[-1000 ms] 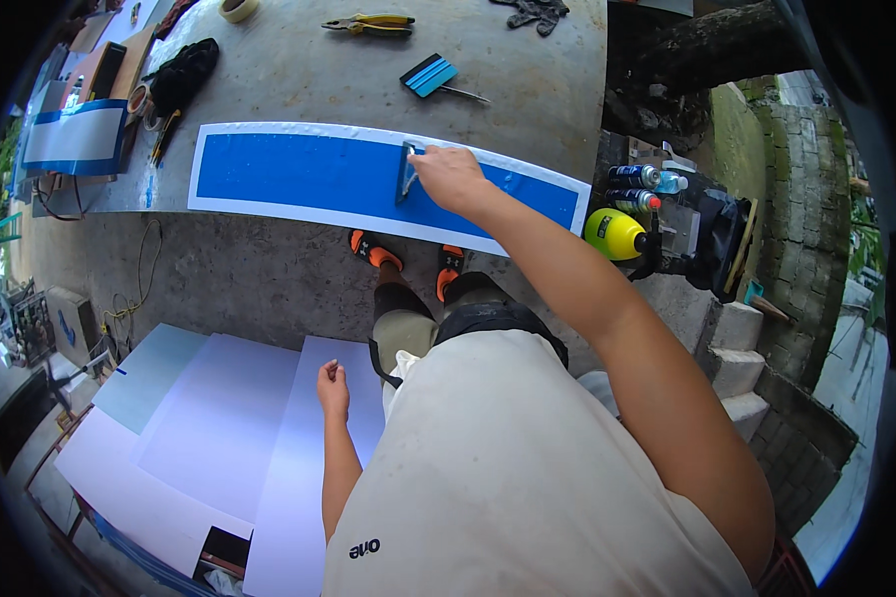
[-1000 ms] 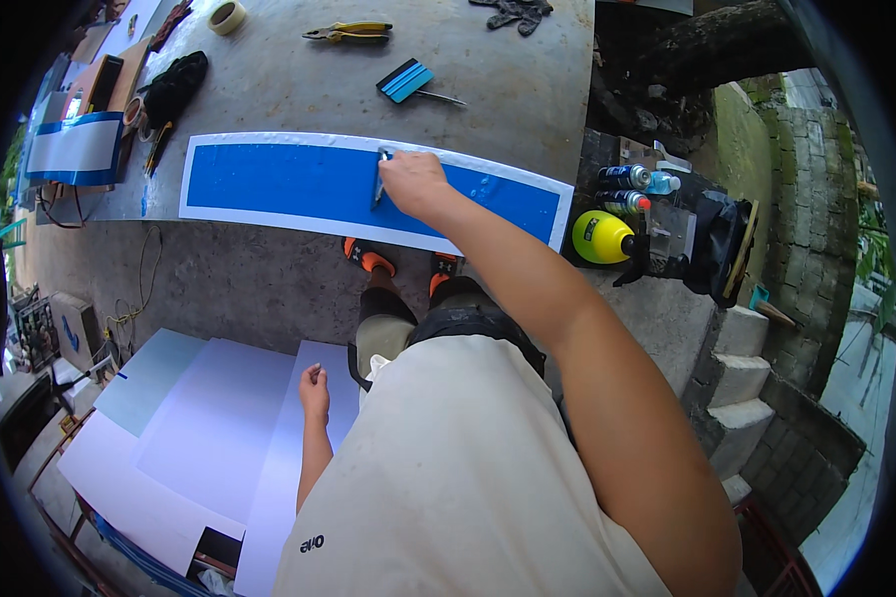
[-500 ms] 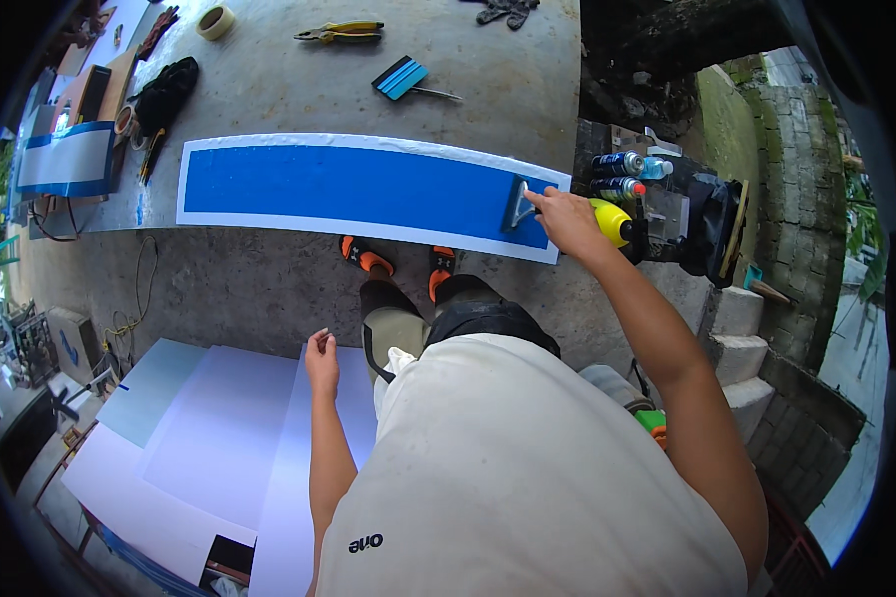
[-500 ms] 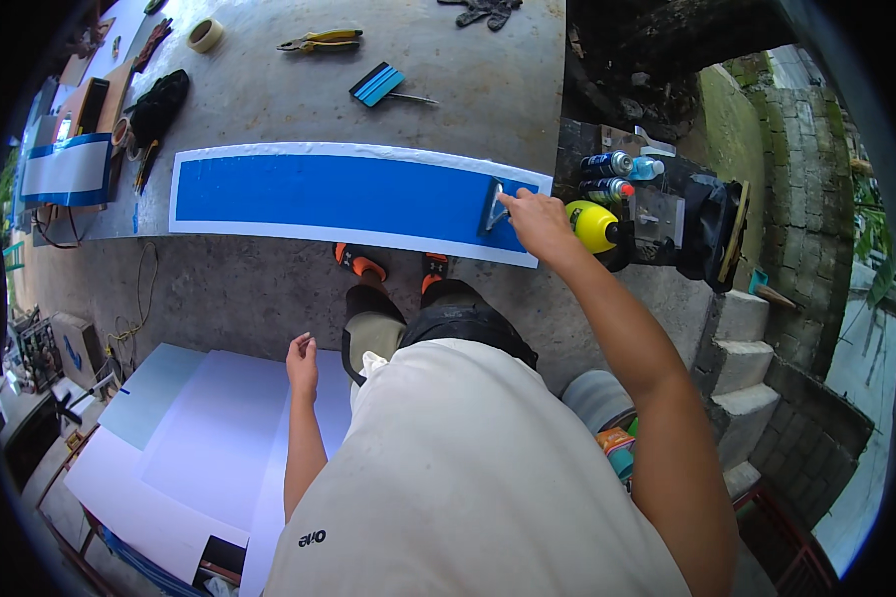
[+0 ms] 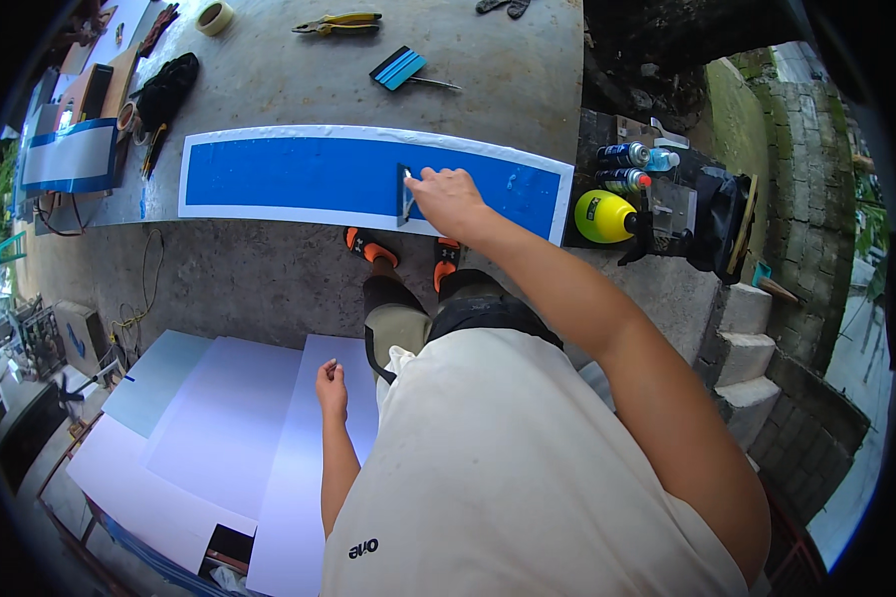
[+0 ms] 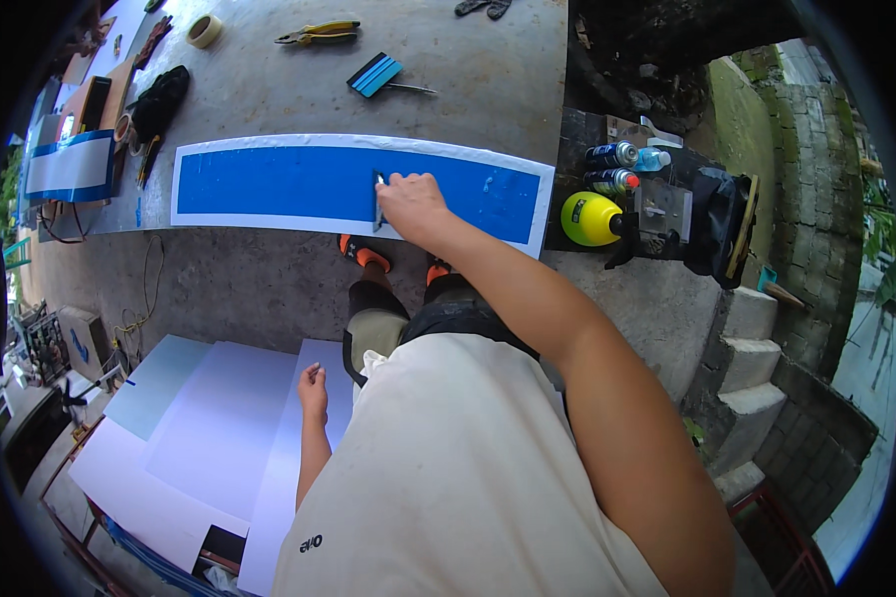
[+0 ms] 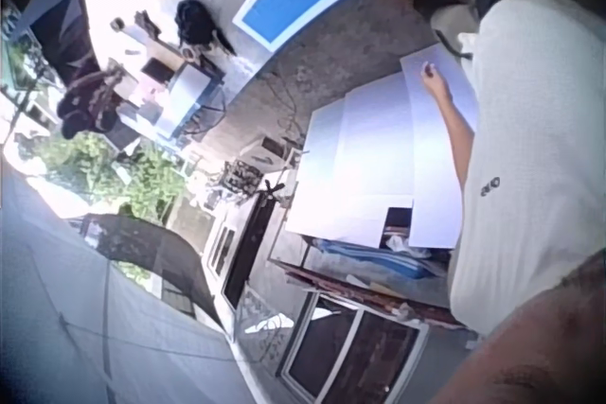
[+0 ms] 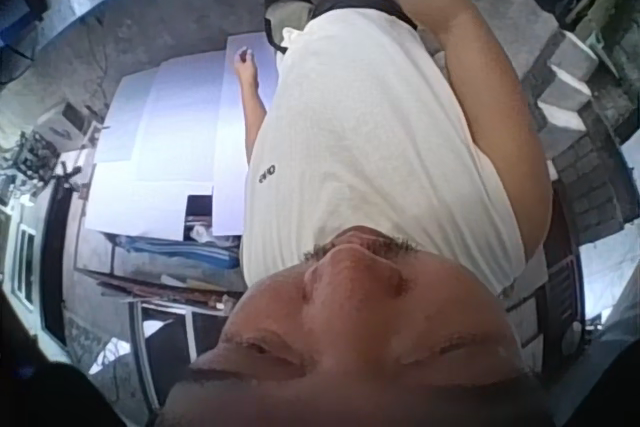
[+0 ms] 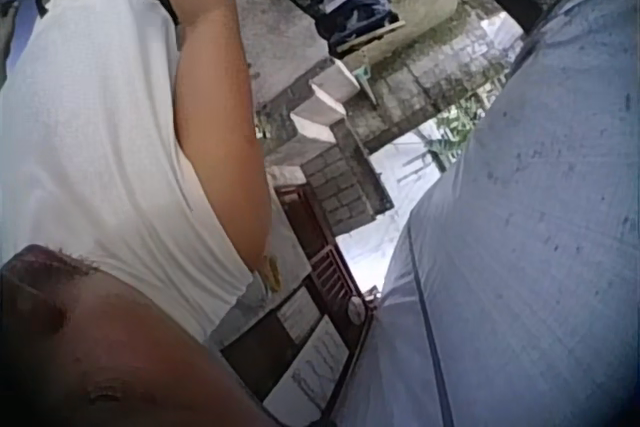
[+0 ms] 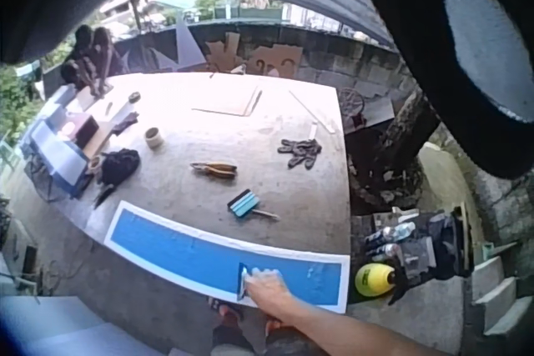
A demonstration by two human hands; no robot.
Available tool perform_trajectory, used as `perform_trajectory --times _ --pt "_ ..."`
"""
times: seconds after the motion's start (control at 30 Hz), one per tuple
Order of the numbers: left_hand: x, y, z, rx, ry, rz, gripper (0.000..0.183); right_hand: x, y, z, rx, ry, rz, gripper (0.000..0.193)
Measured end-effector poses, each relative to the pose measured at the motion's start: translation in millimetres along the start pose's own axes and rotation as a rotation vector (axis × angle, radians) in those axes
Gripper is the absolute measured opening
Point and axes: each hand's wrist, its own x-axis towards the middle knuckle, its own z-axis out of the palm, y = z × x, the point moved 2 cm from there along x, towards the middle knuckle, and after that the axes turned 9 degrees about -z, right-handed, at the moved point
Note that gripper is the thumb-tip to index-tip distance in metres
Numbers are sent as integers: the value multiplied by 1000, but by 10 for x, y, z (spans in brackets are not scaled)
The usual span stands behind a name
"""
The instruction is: Apply a blue protective film or decal to a long white panel using a squeegee and scraper.
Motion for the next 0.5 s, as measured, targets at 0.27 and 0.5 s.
perform_trajectory --times 0.27,0.5 --pt "160 280 127 30 -65 32 29 -1717 989 -99 -67 -56 204 45" --pt "132 757 146 -51 -67 119 28 -1860 1132 -282 -111 -121 283 37"
